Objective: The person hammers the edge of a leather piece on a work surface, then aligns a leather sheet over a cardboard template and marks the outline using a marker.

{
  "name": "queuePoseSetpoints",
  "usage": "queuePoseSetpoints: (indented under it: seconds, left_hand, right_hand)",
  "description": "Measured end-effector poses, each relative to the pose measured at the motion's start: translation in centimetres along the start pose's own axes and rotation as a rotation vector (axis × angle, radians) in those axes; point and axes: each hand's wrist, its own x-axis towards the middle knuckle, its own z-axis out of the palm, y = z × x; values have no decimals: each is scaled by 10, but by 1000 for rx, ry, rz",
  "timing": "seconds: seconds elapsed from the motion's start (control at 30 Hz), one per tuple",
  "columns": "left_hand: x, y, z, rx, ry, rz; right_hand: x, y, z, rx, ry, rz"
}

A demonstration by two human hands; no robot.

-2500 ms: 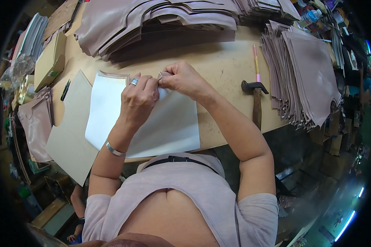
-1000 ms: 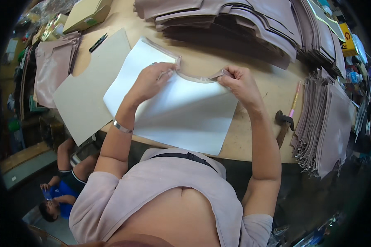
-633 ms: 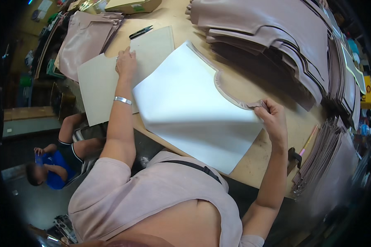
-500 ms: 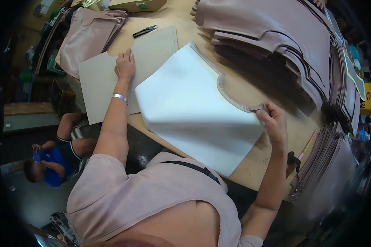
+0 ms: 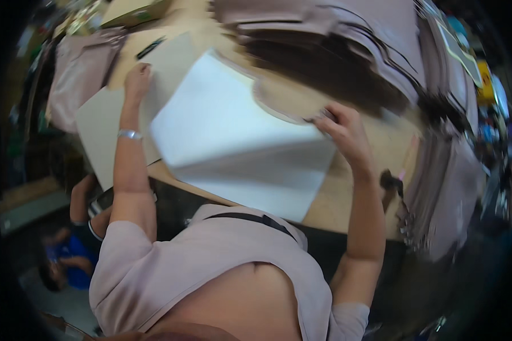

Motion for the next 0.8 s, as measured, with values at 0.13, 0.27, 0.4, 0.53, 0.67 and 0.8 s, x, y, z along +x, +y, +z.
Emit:
queuePoseSetpoints:
  seconds: [0.13,0.27,0.4,0.53,0.67,0.8]
  left_hand:
    - [-59,120,-21,-572,-126,245]
    - [-126,215,-27,-741,-374,612]
    - [-151,253,-21,-821,-426,654]
    - [-154,261,-12,-753,-247,707]
    - [-150,259,-7,-823,-389,569]
    - [-143,257,-8,-911,-602,396]
  right_hand:
    - [-1,7,-7,39,-40,29]
    - [-4,1,-1,189,-39,16]
    - [-4,-1,-5,212,-67,21]
    - [-4,0,-5,206,-92,37]
    - [-2,2,-5,205,-100,32]
    - [2,9,-2,220,-101,42]
